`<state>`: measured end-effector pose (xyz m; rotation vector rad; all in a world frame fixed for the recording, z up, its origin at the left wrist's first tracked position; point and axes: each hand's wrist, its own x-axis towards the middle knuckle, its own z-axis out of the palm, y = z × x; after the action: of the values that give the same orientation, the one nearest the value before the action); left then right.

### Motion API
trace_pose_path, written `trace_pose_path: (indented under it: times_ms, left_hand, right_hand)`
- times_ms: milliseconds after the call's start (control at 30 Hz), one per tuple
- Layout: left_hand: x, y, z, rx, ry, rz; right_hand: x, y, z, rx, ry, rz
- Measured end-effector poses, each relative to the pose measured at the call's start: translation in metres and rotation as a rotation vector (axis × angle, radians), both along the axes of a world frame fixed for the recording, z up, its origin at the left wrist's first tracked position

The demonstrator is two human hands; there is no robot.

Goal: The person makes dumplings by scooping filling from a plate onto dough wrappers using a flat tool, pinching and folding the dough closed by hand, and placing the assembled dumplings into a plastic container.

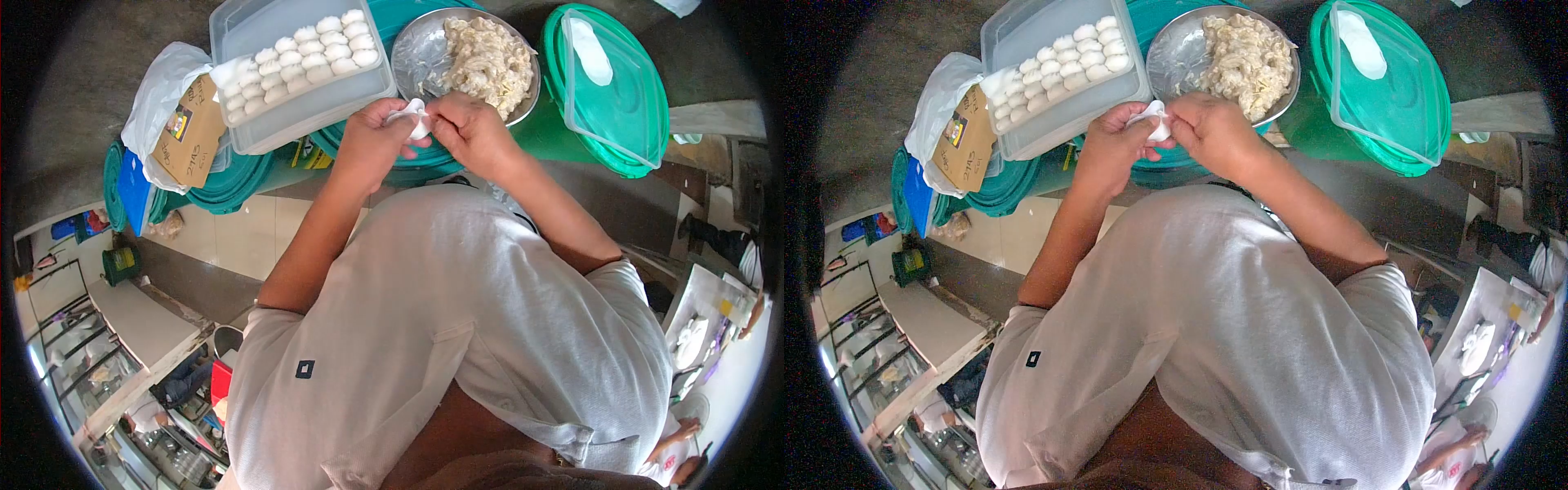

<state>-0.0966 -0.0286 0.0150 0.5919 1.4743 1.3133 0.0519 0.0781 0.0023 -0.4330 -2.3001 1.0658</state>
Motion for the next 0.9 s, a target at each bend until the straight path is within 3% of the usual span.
trace_pose_path:
  times_ms: [133, 267, 367, 467, 533, 667, 900]
  left_hand:
    - [-0.003, 0.000, 0.002, -0.006, 0.041, -0.026]
    - [-0.004, 0.000, 0.005, 0.002, 0.003, 0.023]
    - [-0.008, -0.002, 0.000, 0.070, 0.004, 0.014]
    - [-0.007, -0.003, 0.006, -0.018, 0.120, -0.040]
    - [-0.008, -0.003, 0.006, 0.003, 0.126, -0.022]
    - [-0.009, -0.005, 0.005, -0.016, 0.149, -0.024]
    - [-0.007, -0.007, -0.002, 0.003, 0.193, 0.029]
  right_hand:
    - [-0.006, 0.000, 0.000, -0.207, 0.023, -0.024]
    - [-0.005, 0.003, -0.005, -0.215, 0.004, -0.042]
    - [-0.007, 0.006, -0.004, -0.045, -0.020, -0.014]
    - [-0.008, 0.005, 0.001, 0.064, 0.011, 0.066]
    - [-0.007, 0.001, 0.010, -0.267, -0.147, -0.016]
    - [-0.013, 0.002, 0.001, -0.296, -0.060, 0.027]
    - [-0.012, 0.005, -0.006, 0.071, -0.053, 0.074]
